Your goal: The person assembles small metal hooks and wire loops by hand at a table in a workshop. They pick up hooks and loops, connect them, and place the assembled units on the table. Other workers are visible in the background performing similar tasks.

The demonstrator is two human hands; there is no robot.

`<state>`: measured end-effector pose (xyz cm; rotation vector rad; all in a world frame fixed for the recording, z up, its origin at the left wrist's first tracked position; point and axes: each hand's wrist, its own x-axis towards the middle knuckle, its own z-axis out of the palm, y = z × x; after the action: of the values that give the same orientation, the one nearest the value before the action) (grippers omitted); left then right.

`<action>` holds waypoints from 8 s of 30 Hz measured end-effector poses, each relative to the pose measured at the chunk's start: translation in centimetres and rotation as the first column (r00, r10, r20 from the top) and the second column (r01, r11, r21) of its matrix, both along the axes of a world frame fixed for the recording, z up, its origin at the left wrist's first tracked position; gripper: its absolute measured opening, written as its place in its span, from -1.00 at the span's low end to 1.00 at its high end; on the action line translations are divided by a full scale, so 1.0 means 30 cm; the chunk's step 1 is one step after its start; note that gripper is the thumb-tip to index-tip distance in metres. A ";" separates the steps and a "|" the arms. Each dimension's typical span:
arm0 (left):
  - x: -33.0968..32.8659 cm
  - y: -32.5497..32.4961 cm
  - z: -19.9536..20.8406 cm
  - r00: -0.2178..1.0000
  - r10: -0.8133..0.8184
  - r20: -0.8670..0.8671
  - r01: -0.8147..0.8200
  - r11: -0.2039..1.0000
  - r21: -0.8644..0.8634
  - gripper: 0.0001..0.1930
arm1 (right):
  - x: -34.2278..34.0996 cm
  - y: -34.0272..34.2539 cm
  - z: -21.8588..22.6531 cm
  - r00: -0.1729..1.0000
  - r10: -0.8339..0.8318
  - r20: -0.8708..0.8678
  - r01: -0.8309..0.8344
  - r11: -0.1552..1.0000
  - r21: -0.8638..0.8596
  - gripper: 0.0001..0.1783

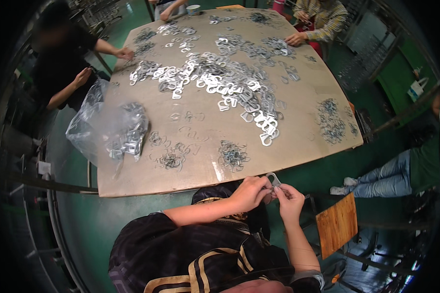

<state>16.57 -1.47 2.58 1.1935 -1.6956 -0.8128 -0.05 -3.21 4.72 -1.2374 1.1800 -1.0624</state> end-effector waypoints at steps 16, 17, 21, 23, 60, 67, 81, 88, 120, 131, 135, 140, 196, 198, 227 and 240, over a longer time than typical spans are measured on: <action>0.397 -0.096 0.045 0.823 0.479 0.307 -0.478 0.874 -0.081 -0.89 | -0.007 0.015 0.010 0.958 -0.012 -0.286 -0.084 0.944 -0.320 -0.91; 0.485 -0.114 0.032 0.735 0.548 0.399 -0.544 0.828 -0.135 -0.89 | -0.009 0.018 0.012 0.957 -0.013 -0.290 -0.085 0.942 -0.325 -0.91; 0.751 -0.169 -0.098 0.418 0.666 0.618 -0.708 0.665 -0.237 -0.89 | -0.013 0.010 0.002 0.948 0.000 -0.319 -0.118 0.929 -0.350 -0.91; 0.804 -0.187 -0.127 0.344 0.633 0.694 -0.682 0.676 -0.279 -0.90 | -0.018 0.010 -0.009 0.939 -0.003 -0.344 -0.127 0.925 -0.357 -0.91; 0.058 -0.069 0.095 0.992 -0.079 -0.101 0.066 0.990 -0.126 -0.86 | -0.003 0.014 0.024 0.920 -0.010 -0.391 -0.138 0.927 -0.350 -0.90; 0.043 -0.035 0.063 0.991 -0.118 -0.057 0.096 0.949 -0.299 -0.82 | -0.062 -0.091 -0.013 0.958 -0.001 -0.288 -0.132 0.889 -0.439 -0.90; 0.038 0.024 0.018 0.989 -0.143 -0.043 0.124 0.947 -0.295 -0.76 | 0.285 -0.575 -0.155 0.725 -0.179 -0.665 -0.032 0.956 -0.292 -0.66; 0.043 -0.009 -0.006 0.997 -0.039 -0.061 0.020 0.960 -0.280 -0.75 | 0.145 -0.370 0.002 0.995 0.074 -0.073 -0.075 0.997 -0.003 -0.84; 0.492 0.148 -0.114 0.400 0.555 0.729 -0.763 0.642 -0.070 -0.22 | 0.008 0.015 0.019 0.983 0.008 -0.186 -0.058 0.962 -0.268 -0.89; 0.506 -0.234 -0.024 0.863 0.502 0.052 -0.494 0.861 -0.119 -0.57 | 0.010 0.023 0.028 0.973 -0.007 -0.232 -0.066 0.950 -0.305 -0.90; 0.651 -0.156 0.024 0.692 0.657 0.300 -0.658 0.744 -0.113 -0.63 | -0.017 0.020 0.006 0.974 -0.032 -0.224 -0.034 0.959 -0.282 -0.90; 0.832 0.002 -0.133 0.179 0.670 0.720 -0.767 0.553 -0.325 -0.66 | -0.002 0.022 0.014 0.982 -0.001 -0.189 -0.049 0.965 -0.257 -0.89; 0.009 -0.041 0.097 0.990 -0.099 -0.102 0.082 0.984 -0.160 -0.81 | -0.003 0.027 0.033 0.879 -0.131 -0.459 -0.171 0.812 -0.558 -0.46; 0.012 -0.036 0.081 0.988 -0.111 -0.105 0.092 0.981 -0.172 -0.83 | -0.024 0.003 0.047 0.945 -0.042 -0.324 -0.158 0.810 -0.564 -0.51; 0.055 -0.003 0.055 0.995 -0.044 -0.085 0.031 0.989 -0.147 -0.79 | 0.015 -0.254 0.056 0.977 0.204 -0.064 -0.192 0.969 0.156 -0.84; 0.030 -0.002 0.055 0.998 0.027 0.052 -0.019 0.988 -0.152 -0.77 | 0.007 -0.060 0.101 0.986 0.168 -0.020 -0.167 0.985 0.047 -0.88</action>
<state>17.46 -1.52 4.22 1.1373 -1.7518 -0.6304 0.16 -5.02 7.76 -1.2936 1.0914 -0.8941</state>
